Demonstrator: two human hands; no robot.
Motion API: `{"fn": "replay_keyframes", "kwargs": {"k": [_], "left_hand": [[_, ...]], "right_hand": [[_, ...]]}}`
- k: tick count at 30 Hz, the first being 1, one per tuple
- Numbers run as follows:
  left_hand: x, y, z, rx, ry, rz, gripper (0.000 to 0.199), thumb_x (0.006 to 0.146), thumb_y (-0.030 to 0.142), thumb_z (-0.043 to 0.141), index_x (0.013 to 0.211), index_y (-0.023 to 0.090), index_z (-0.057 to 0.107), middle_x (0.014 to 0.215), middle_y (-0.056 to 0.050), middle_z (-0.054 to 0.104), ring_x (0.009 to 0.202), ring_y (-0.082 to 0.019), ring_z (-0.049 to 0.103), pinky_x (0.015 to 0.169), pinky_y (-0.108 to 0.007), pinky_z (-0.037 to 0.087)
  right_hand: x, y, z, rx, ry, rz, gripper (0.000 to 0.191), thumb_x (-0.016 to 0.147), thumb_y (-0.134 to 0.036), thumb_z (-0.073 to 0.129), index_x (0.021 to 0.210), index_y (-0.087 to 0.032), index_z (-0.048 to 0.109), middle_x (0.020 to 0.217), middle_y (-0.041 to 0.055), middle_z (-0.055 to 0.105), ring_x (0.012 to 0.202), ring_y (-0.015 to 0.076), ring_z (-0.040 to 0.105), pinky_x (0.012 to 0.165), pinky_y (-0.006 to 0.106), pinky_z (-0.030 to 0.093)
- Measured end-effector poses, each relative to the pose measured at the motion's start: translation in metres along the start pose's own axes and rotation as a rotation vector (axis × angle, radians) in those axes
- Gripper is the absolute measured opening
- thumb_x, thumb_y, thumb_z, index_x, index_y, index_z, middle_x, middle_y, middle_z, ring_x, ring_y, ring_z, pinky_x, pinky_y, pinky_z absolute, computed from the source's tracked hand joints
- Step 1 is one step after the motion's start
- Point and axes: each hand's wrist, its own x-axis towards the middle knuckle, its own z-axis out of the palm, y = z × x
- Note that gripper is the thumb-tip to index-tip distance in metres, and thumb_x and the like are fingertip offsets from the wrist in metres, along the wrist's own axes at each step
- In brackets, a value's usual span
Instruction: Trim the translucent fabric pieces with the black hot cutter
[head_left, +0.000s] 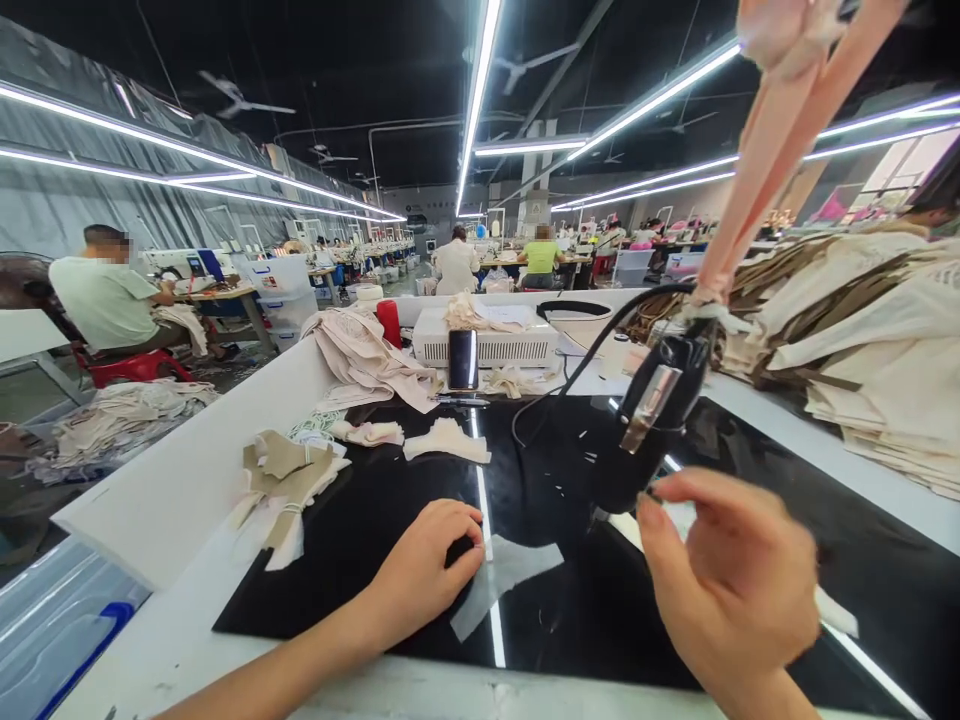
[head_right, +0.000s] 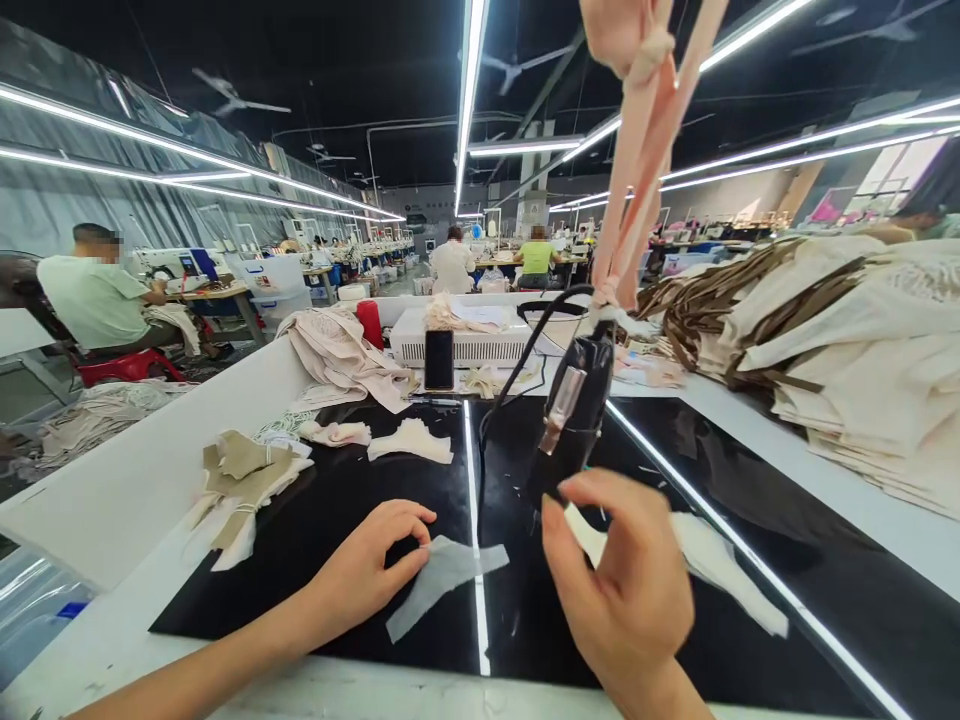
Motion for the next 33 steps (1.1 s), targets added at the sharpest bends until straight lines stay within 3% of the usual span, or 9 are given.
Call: {"fn": "replay_keyframes", "kwargs": {"k": [3,5,8,11,14,20,24,29,33], "left_hand": [[0.004,0.001,0.0,-0.094,0.015,-0.029,0.006,0.092,0.024,0.063,0.087,0.022,0.065,0.116,-0.005,0.075,0.114,-0.025,0.066,0.105,-0.04,0.048],[0.008,0.001,-0.001,-0.166,0.01,-0.052,0.01,0.093,0.03,0.063,0.088,0.021,0.065,0.102,-0.003,0.075,0.099,-0.022,0.068,0.093,-0.035,0.051],[0.013,-0.002,-0.005,-0.278,0.003,-0.086,0.018,0.093,0.037,0.062,0.088,0.02,0.06,0.081,0.001,0.066,0.076,-0.016,0.062,0.073,-0.028,0.048],[0.019,-0.008,-0.011,-0.375,-0.011,-0.114,0.026,0.09,0.044,0.064,0.087,0.02,0.054,0.07,0.005,0.057,0.062,-0.012,0.052,0.061,-0.024,0.04],[0.026,-0.013,-0.017,-0.442,-0.024,-0.13,0.033,0.089,0.05,0.064,0.088,0.021,0.051,0.065,0.005,0.056,0.058,-0.011,0.053,0.057,-0.023,0.036],[0.04,-0.023,-0.026,-0.506,-0.024,-0.16,0.038,0.092,0.059,0.059,0.095,0.022,0.048,0.063,0.005,0.06,0.052,-0.014,0.062,0.052,-0.023,0.043],[0.057,-0.032,-0.033,-0.458,0.016,-0.163,0.039,0.091,0.057,0.063,0.099,0.021,0.052,0.064,0.006,0.06,0.049,-0.012,0.059,0.051,-0.023,0.047],[0.088,-0.04,-0.05,-0.245,0.151,-0.149,0.028,0.098,0.039,0.061,0.117,0.019,0.054,0.076,0.006,0.059,0.058,-0.012,0.062,0.056,-0.024,0.053],[0.108,-0.043,-0.063,0.049,0.192,-0.114,0.027,0.102,0.033,0.066,0.123,0.016,0.063,0.102,-0.004,0.069,0.087,-0.019,0.07,0.079,-0.036,0.061]], "right_hand": [[-0.013,0.002,0.005,-0.036,-0.447,-0.217,0.027,0.1,-0.017,0.063,0.124,-0.027,0.067,0.11,0.0045,0.076,0.1,0.0213,0.073,0.085,0.034,0.059],[-0.021,0.003,0.013,-0.054,-0.617,-0.206,0.029,0.104,-0.023,0.058,0.132,-0.027,0.062,0.122,0.0069,0.076,0.111,0.0237,0.074,0.091,0.038,0.062],[-0.029,0.005,0.026,-0.018,-0.78,0.008,0.025,0.108,-0.032,0.052,0.132,-0.031,0.059,0.121,0.0042,0.076,0.109,0.0229,0.075,0.091,0.039,0.063],[-0.028,0.006,0.036,0.048,-0.934,0.288,0.019,0.109,-0.04,0.046,0.114,-0.03,0.062,0.105,0.0007,0.074,0.095,0.0201,0.073,0.085,0.036,0.061],[-0.021,0.007,0.046,0.11,-0.963,0.419,0.023,0.107,-0.044,0.047,0.099,-0.028,0.061,0.093,-0.0007,0.068,0.086,0.019,0.068,0.08,0.033,0.057],[-0.016,0.015,0.071,0.144,-0.929,0.45,0.024,0.099,-0.042,0.058,0.084,-0.025,0.065,0.081,-0.0016,0.068,0.077,0.0191,0.066,0.07,0.029,0.053],[-0.016,0.029,0.089,0.083,-0.866,0.433,0.029,0.098,-0.046,0.057,0.087,-0.023,0.071,0.079,0.0009,0.073,0.073,0.0212,0.069,0.066,0.031,0.054],[-0.011,0.056,0.119,-0.054,-0.822,0.351,0.032,0.104,-0.045,0.054,0.097,-0.021,0.074,0.089,0.0049,0.077,0.079,0.0222,0.072,0.073,0.035,0.058],[-0.008,0.075,0.143,-0.212,-0.858,0.277,0.023,0.105,-0.038,0.063,0.111,-0.017,0.071,0.108,0.0057,0.074,0.093,0.0195,0.072,0.085,0.039,0.061]]}}
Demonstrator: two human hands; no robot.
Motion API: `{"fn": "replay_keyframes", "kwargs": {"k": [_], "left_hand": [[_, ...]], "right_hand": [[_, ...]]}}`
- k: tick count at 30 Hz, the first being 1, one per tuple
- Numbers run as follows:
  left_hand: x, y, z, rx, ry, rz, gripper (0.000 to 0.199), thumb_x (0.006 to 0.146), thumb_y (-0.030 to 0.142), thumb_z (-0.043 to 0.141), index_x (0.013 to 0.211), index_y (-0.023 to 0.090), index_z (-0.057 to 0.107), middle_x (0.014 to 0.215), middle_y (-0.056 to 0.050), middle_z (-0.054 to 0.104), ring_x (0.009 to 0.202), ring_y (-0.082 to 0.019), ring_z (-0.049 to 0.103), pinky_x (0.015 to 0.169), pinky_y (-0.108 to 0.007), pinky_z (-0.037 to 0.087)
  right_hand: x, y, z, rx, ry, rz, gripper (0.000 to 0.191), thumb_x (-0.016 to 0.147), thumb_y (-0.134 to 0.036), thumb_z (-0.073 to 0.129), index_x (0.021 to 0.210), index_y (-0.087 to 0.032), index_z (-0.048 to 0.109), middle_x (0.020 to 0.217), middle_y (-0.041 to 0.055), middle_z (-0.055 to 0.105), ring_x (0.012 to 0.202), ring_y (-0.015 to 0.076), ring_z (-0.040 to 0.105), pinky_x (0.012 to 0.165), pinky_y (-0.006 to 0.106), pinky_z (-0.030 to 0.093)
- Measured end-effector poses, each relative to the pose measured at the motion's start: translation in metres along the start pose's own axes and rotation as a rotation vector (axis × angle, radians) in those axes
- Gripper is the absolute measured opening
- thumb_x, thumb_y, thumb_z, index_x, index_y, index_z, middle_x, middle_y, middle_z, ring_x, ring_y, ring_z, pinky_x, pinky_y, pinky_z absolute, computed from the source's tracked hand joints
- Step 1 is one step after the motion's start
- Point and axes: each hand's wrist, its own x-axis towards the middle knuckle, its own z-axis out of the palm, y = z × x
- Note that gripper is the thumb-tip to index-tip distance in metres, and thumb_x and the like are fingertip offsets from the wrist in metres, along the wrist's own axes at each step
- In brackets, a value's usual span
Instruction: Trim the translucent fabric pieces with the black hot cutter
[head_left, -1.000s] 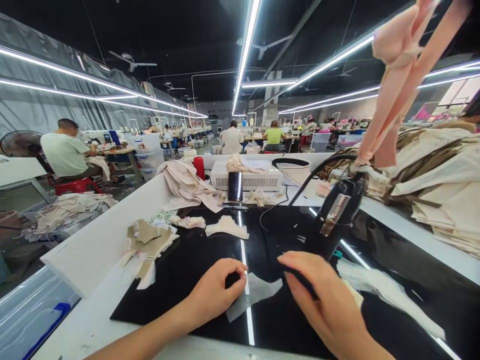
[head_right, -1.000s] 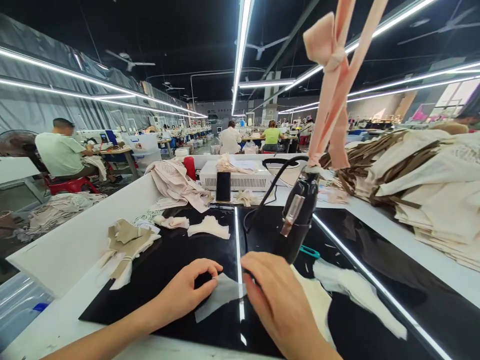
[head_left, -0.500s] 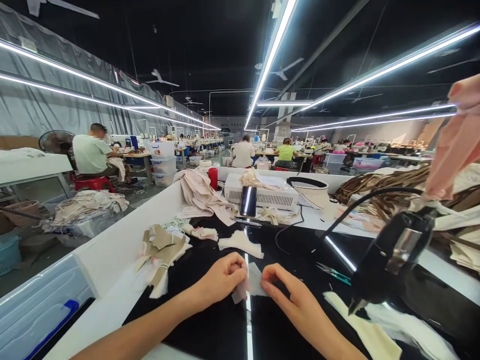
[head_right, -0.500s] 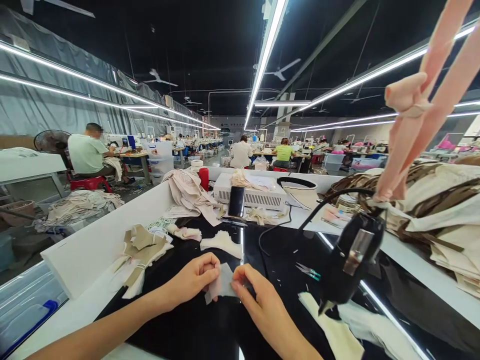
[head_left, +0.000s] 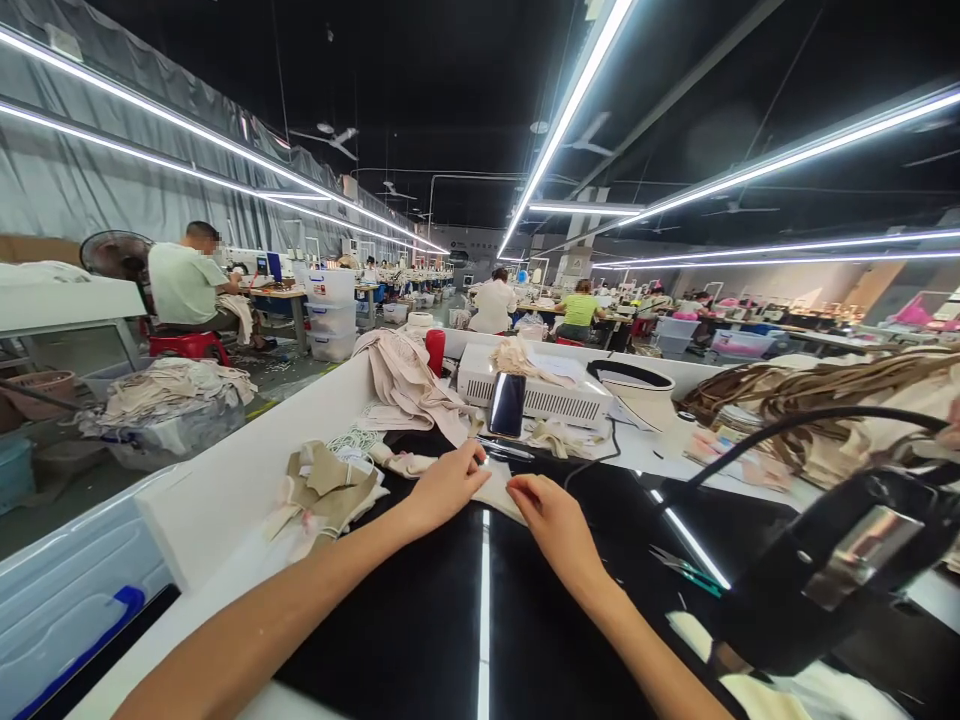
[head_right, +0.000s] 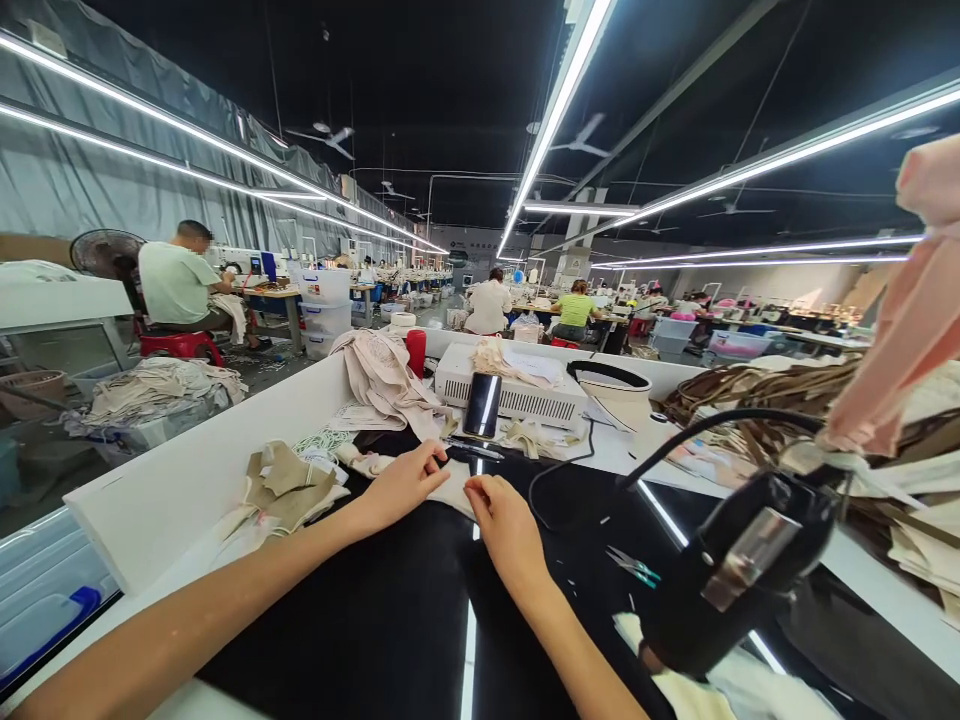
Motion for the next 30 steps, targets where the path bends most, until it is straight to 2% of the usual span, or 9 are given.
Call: {"fn": "replay_keyframes", "kwargs": {"k": [2,4,13,18,21,23,25,28,30], "left_hand": [[0.006,-0.001,-0.001,0.139,-0.003,0.018,0.03,0.103,0.036,0.068,0.126,0.016,0.065,0.119,-0.008,0.069,0.102,-0.023,0.07,0.089,-0.043,0.061],[0.01,-0.003,0.0,0.257,-0.018,0.026,0.033,0.103,0.037,0.068,0.129,0.016,0.065,0.128,-0.01,0.068,0.109,-0.025,0.07,0.093,-0.046,0.061],[0.018,-0.017,0.012,0.615,-0.105,0.097,0.034,0.104,0.037,0.067,0.132,0.018,0.064,0.133,-0.011,0.066,0.112,-0.026,0.069,0.095,-0.047,0.06],[0.019,-0.02,0.016,0.734,-0.081,0.125,0.034,0.104,0.036,0.067,0.132,0.018,0.064,0.133,-0.011,0.066,0.113,-0.026,0.068,0.096,-0.048,0.06],[0.019,-0.02,0.013,0.77,-0.054,0.15,0.034,0.104,0.036,0.068,0.132,0.018,0.064,0.133,-0.011,0.066,0.113,-0.026,0.069,0.096,-0.047,0.06],[0.018,-0.019,0.009,0.777,-0.037,0.177,0.033,0.104,0.036,0.068,0.131,0.017,0.065,0.132,-0.011,0.066,0.113,-0.026,0.069,0.095,-0.047,0.06],[0.017,-0.019,0.003,0.769,-0.021,0.217,0.03,0.103,0.035,0.068,0.127,0.017,0.066,0.129,-0.01,0.068,0.112,-0.025,0.069,0.095,-0.047,0.06],[0.016,-0.02,-0.006,0.73,0.018,0.294,0.015,0.105,0.024,0.06,0.106,0.015,0.072,0.116,-0.009,0.071,0.113,-0.026,0.067,0.1,-0.047,0.055],[0.015,-0.019,-0.012,0.698,0.035,0.349,0.02,0.105,0.023,0.055,0.1,0.015,0.073,0.113,-0.01,0.071,0.111,-0.028,0.066,0.102,-0.047,0.052]], "right_hand": [[0.007,0.004,0.006,-0.093,-0.019,0.004,0.024,0.104,-0.037,0.066,0.117,-0.017,0.07,0.116,0.0068,0.073,0.098,0.0202,0.072,0.088,0.041,0.062],[0.011,0.006,0.011,-0.181,-0.038,0.004,0.025,0.104,-0.037,0.066,0.121,-0.018,0.069,0.122,0.008,0.072,0.102,0.0215,0.072,0.09,0.042,0.062],[0.012,0.009,0.021,-0.434,-0.093,0.0,0.029,0.103,-0.036,0.067,0.126,-0.019,0.067,0.127,0.009,0.07,0.106,0.0228,0.071,0.092,0.044,0.062],[0.012,0.004,0.022,-0.441,-0.052,0.002,0.028,0.103,-0.035,0.067,0.126,-0.019,0.068,0.127,0.009,0.07,0.107,0.023,0.071,0.092,0.044,0.062],[0.01,-0.009,0.016,-0.396,-0.009,-0.03,0.026,0.103,-0.035,0.068,0.123,-0.018,0.068,0.128,0.0089,0.07,0.11,0.0238,0.07,0.095,0.046,0.061],[0.003,-0.022,0.008,-0.35,0.009,-0.071,0.021,0.102,-0.031,0.068,0.118,-0.018,0.07,0.126,0.0085,0.07,0.112,0.0245,0.069,0.098,0.048,0.059],[-0.011,-0.038,-0.003,-0.29,0.01,-0.124,0.01,0.102,-0.02,0.066,0.11,-0.017,0.072,0.122,0.0089,0.071,0.116,0.0261,0.067,0.1,0.048,0.056],[-0.045,-0.06,-0.023,-0.18,-0.04,-0.213,0.012,0.101,-0.015,0.065,0.104,-0.022,0.074,0.118,0.0081,0.074,0.112,0.0242,0.068,0.099,0.039,0.054],[-0.075,-0.07,-0.039,-0.108,-0.092,-0.247,0.011,0.099,-0.016,0.067,0.105,-0.023,0.074,0.11,0.0036,0.077,0.107,0.0203,0.07,0.096,0.033,0.054]]}}
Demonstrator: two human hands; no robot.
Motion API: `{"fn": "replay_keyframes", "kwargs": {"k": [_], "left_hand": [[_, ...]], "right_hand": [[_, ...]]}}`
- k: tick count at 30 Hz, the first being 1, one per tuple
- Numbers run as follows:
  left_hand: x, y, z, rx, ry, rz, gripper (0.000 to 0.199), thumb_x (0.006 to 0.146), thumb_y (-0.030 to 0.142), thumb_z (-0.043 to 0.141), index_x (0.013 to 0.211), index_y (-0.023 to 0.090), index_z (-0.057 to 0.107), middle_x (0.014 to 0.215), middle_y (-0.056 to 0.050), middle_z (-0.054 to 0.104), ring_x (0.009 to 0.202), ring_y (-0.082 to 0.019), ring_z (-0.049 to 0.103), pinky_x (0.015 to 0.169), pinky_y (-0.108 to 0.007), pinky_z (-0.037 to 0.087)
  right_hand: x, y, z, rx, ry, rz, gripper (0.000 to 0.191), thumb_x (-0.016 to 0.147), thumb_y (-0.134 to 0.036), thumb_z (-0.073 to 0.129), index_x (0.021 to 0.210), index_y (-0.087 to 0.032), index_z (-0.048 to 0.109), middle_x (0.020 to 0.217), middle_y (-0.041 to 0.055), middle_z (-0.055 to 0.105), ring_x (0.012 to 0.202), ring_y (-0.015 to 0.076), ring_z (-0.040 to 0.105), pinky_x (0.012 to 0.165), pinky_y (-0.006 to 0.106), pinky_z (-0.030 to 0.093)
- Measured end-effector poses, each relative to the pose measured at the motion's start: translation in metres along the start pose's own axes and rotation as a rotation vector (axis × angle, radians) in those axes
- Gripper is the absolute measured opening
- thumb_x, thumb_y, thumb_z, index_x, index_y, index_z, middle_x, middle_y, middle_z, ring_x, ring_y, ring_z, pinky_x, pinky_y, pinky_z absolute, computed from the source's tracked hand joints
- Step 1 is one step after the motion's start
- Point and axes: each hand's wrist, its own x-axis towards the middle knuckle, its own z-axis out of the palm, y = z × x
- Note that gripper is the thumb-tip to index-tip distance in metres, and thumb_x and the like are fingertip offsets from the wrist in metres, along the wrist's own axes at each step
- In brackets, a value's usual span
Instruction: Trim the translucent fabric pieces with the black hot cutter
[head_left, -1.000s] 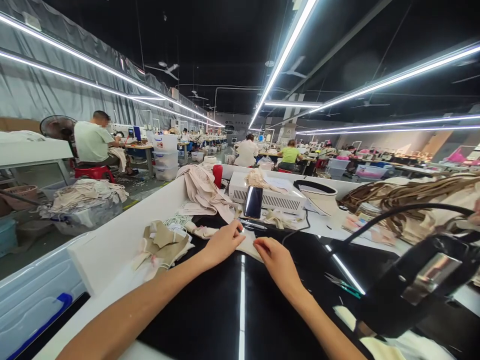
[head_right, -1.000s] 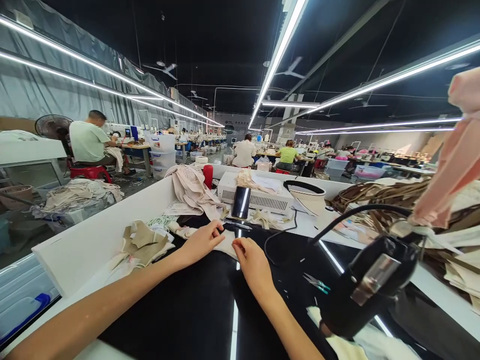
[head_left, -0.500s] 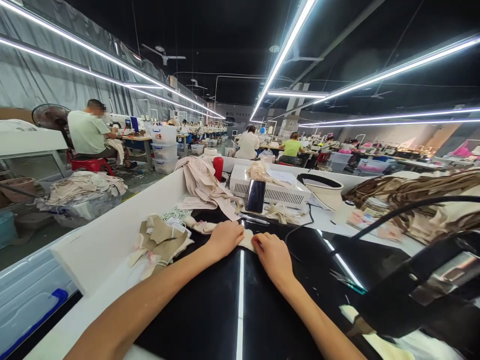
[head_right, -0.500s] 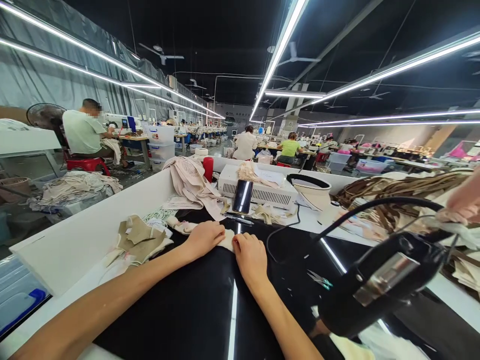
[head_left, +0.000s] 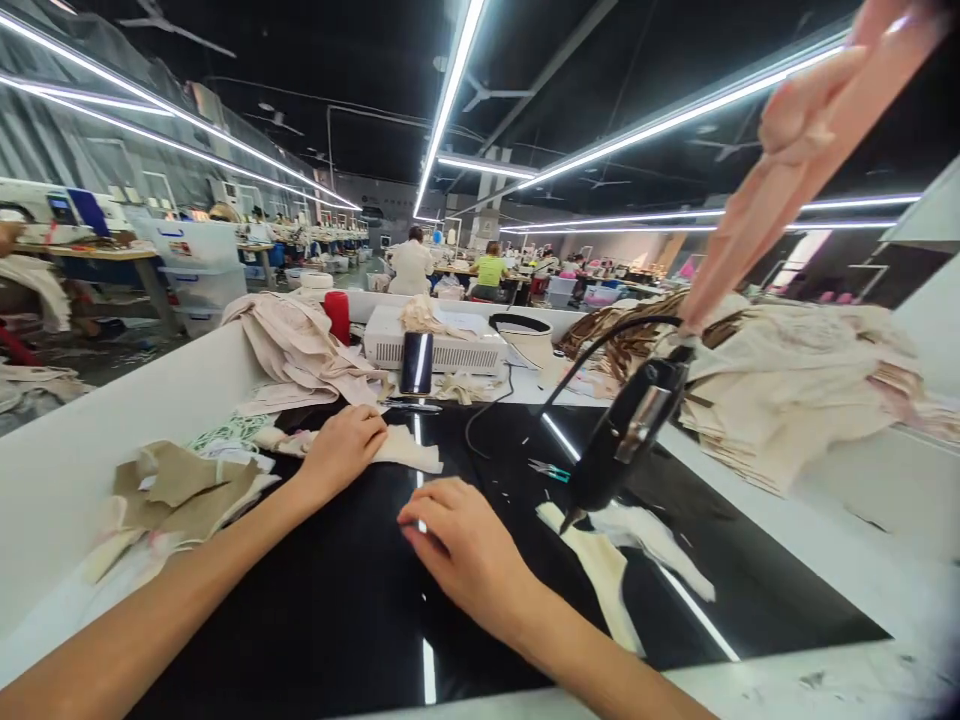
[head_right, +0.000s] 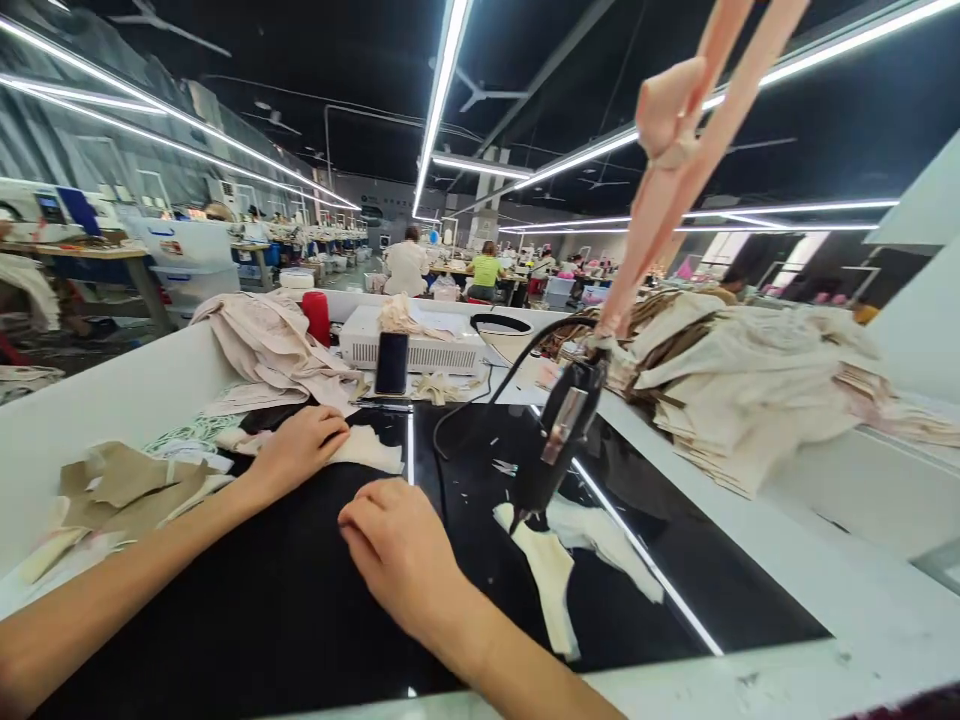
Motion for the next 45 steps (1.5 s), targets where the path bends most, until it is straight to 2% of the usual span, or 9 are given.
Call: {"fn": "replay_keyframes", "kwargs": {"k": [4,7,10,14,20,25,32,41,45], "left_hand": [[-0.008,0.004,-0.009,-0.033,0.048,0.079,0.025,0.104,0.025,0.05,0.101,0.015,0.073,0.11,-0.012,0.071,0.108,-0.032,0.065,0.098,-0.049,0.05],[-0.019,0.02,-0.01,-0.048,0.047,0.147,0.029,0.106,0.026,0.045,0.104,0.016,0.072,0.108,-0.011,0.071,0.103,-0.03,0.066,0.094,-0.047,0.05],[-0.032,0.049,-0.007,-0.067,0.011,0.234,0.029,0.109,0.029,0.044,0.106,0.019,0.072,0.104,-0.007,0.072,0.099,-0.026,0.067,0.09,-0.041,0.05],[-0.051,0.099,0.0,-0.103,-0.058,0.398,0.027,0.11,0.024,0.045,0.103,0.021,0.071,0.091,-0.002,0.07,0.082,-0.021,0.066,0.076,-0.036,0.048],[-0.073,0.171,0.011,-0.174,-0.078,0.59,0.021,0.108,0.016,0.048,0.104,0.021,0.067,0.08,0.001,0.067,0.069,-0.02,0.063,0.064,-0.035,0.043],[-0.074,0.205,0.021,-0.181,-0.133,0.69,0.014,0.108,0.017,0.053,0.116,0.019,0.063,0.084,-0.001,0.069,0.075,-0.017,0.068,0.063,-0.031,0.043],[-0.065,0.224,0.027,-0.085,-0.279,0.644,0.017,0.11,0.017,0.047,0.111,0.02,0.064,0.094,-0.003,0.071,0.079,-0.021,0.068,0.06,-0.035,0.044],[-0.063,0.231,0.028,-0.147,-0.362,0.516,0.032,0.11,0.028,0.049,0.14,0.02,0.058,0.101,-0.008,0.074,0.086,-0.025,0.071,0.068,-0.038,0.052],[-0.06,0.234,0.021,-0.139,-0.422,0.475,0.034,0.109,0.034,0.055,0.14,0.022,0.06,0.1,-0.006,0.074,0.087,-0.025,0.072,0.07,-0.037,0.054]], "right_hand": [[-0.065,-0.007,-0.034,0.137,-0.094,-0.002,0.01,0.096,-0.016,0.072,0.095,-0.026,0.075,0.091,-0.0046,0.078,0.087,0.0122,0.072,0.081,0.02,0.054],[-0.11,0.014,-0.063,0.279,-0.181,0.298,0.015,0.102,-0.025,0.064,0.094,-0.026,0.077,0.084,-0.0026,0.075,0.078,0.0131,0.07,0.07,0.021,0.053],[-0.144,0.045,-0.087,0.203,-0.101,0.542,0.021,0.102,-0.035,0.059,0.094,-0.026,0.077,0.086,0.001,0.075,0.077,0.0182,0.07,0.066,0.028,0.053],[-0.168,0.071,-0.103,0.149,-0.063,0.626,0.027,0.105,-0.04,0.052,0.101,-0.026,0.076,0.097,0.0051,0.075,0.085,0.022,0.069,0.072,0.034,0.054],[-0.176,0.08,-0.093,0.082,-0.076,0.557,0.019,0.104,-0.037,0.058,0.111,-0.03,0.074,0.108,0.0031,0.073,0.094,0.0218,0.071,0.082,0.034,0.057],[-0.18,0.083,-0.077,0.054,-0.04,0.502,0.025,0.106,-0.034,0.052,0.107,-0.026,0.076,0.106,0.0072,0.074,0.098,0.0251,0.07,0.087,0.038,0.057],[-0.178,0.078,-0.076,0.094,0.021,0.527,0.031,0.106,-0.031,0.047,0.106,-0.025,0.077,0.104,0.0078,0.074,0.096,0.0247,0.07,0.084,0.038,0.056],[-0.171,0.078,-0.08,0.241,0.066,0.608,0.028,0.103,-0.034,0.054,0.095,-0.026,0.079,0.093,0.004,0.073,0.086,0.0215,0.07,0.077,0.033,0.055],[-0.171,0.082,-0.079,0.279,0.098,0.642,0.028,0.1,-0.038,0.055,0.09,-0.025,0.077,0.092,0.0051,0.073,0.086,0.0225,0.069,0.073,0.034,0.053]]}}
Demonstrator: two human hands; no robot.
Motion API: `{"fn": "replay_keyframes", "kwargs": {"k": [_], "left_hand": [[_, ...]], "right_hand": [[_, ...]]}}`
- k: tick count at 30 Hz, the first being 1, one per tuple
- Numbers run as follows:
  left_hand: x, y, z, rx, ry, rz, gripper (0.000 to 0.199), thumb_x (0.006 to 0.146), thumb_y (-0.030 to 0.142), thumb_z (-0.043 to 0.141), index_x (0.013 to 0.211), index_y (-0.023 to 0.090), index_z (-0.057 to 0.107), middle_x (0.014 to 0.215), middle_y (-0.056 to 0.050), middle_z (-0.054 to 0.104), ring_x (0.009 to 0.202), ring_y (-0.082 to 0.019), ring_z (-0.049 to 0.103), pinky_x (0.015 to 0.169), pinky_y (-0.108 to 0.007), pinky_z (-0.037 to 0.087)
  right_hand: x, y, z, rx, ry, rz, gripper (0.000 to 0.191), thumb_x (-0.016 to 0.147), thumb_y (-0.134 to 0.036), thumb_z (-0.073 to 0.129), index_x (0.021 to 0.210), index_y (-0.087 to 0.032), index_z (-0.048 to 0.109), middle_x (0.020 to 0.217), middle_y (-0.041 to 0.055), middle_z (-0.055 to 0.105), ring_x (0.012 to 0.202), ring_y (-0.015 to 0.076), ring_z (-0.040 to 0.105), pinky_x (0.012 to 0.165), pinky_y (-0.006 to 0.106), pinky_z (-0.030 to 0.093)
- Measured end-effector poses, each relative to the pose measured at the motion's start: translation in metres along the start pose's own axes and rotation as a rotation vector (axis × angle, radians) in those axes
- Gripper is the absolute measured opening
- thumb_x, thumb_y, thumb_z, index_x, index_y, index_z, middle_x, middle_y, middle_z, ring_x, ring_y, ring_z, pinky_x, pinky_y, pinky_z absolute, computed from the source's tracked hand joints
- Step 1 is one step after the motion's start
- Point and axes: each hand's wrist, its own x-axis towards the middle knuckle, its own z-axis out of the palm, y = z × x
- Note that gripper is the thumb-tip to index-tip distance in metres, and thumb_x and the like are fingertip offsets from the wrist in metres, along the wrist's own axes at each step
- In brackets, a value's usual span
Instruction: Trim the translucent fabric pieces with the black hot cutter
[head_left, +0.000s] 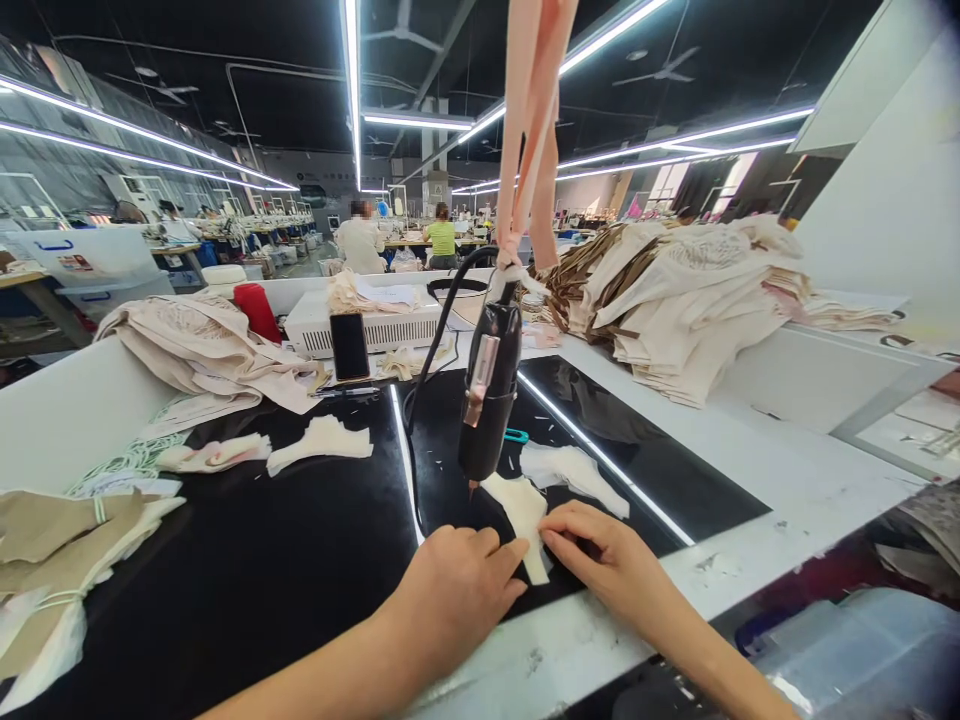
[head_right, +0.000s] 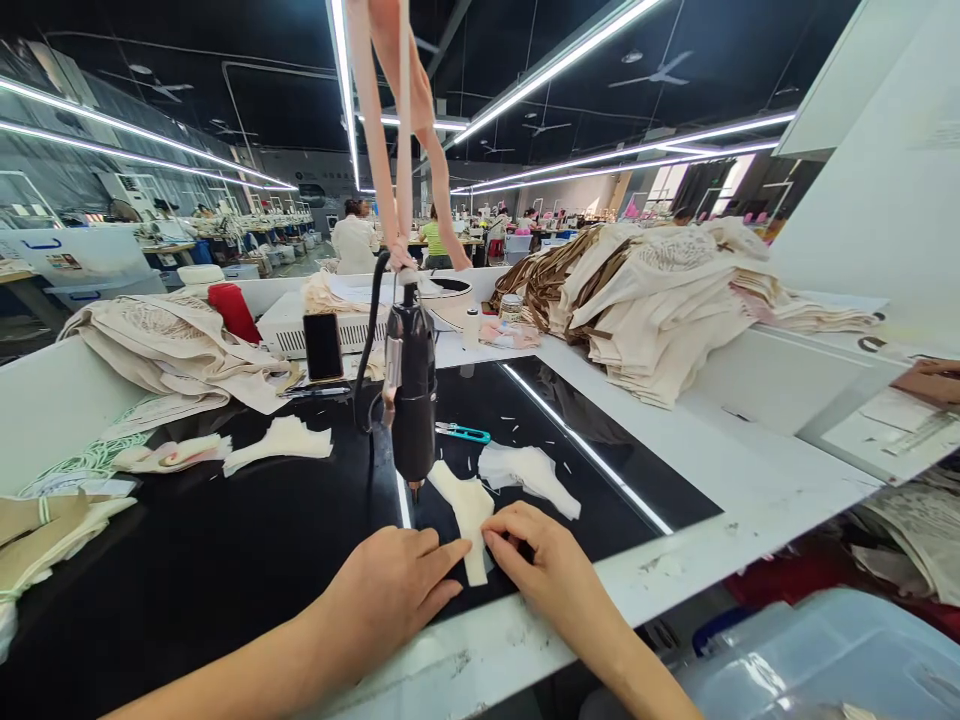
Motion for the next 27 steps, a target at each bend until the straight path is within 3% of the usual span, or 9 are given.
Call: {"fn": "replay_keyframes", "kwargs": {"k": [13,19,24,27], "left_hand": [[0.005,0.0,-0.006,-0.12,-0.005,-0.083,0.048,0.107,0.038,0.058,0.151,0.019,0.053,0.115,-0.01,0.078,0.098,-0.029,0.076,0.085,-0.04,0.059],[0.012,0.003,-0.01,-0.139,-0.055,-0.14,0.055,0.107,0.038,0.057,0.158,0.018,0.047,0.116,-0.013,0.078,0.1,-0.032,0.078,0.083,-0.042,0.06],[0.019,0.002,-0.01,-0.151,-0.055,-0.15,0.052,0.106,0.04,0.059,0.153,0.019,0.053,0.114,-0.014,0.079,0.1,-0.034,0.078,0.083,-0.043,0.06],[0.02,0.002,-0.01,-0.174,-0.053,-0.17,0.049,0.106,0.04,0.059,0.15,0.018,0.056,0.115,-0.015,0.079,0.101,-0.034,0.078,0.084,-0.044,0.06]], "right_hand": [[0.008,-0.003,-0.015,0.116,0.066,0.138,0.037,0.089,-0.057,0.063,0.084,-0.024,0.079,0.091,0.0045,0.08,0.086,0.0254,0.072,0.078,0.033,0.058],[0.007,-0.004,-0.017,0.167,0.09,0.186,0.037,0.087,-0.06,0.068,0.086,-0.025,0.081,0.09,0.0041,0.08,0.087,0.0255,0.071,0.078,0.033,0.058],[0.01,-0.006,-0.017,0.257,0.122,0.221,0.043,0.087,-0.064,0.068,0.084,-0.022,0.075,0.068,0.0023,0.071,0.06,0.0182,0.061,0.057,0.029,0.052],[0.011,-0.009,-0.019,0.339,0.166,0.218,0.049,0.092,-0.068,0.061,0.091,-0.021,0.069,0.071,0.0045,0.073,0.056,0.0169,0.06,0.057,0.03,0.052]]}}
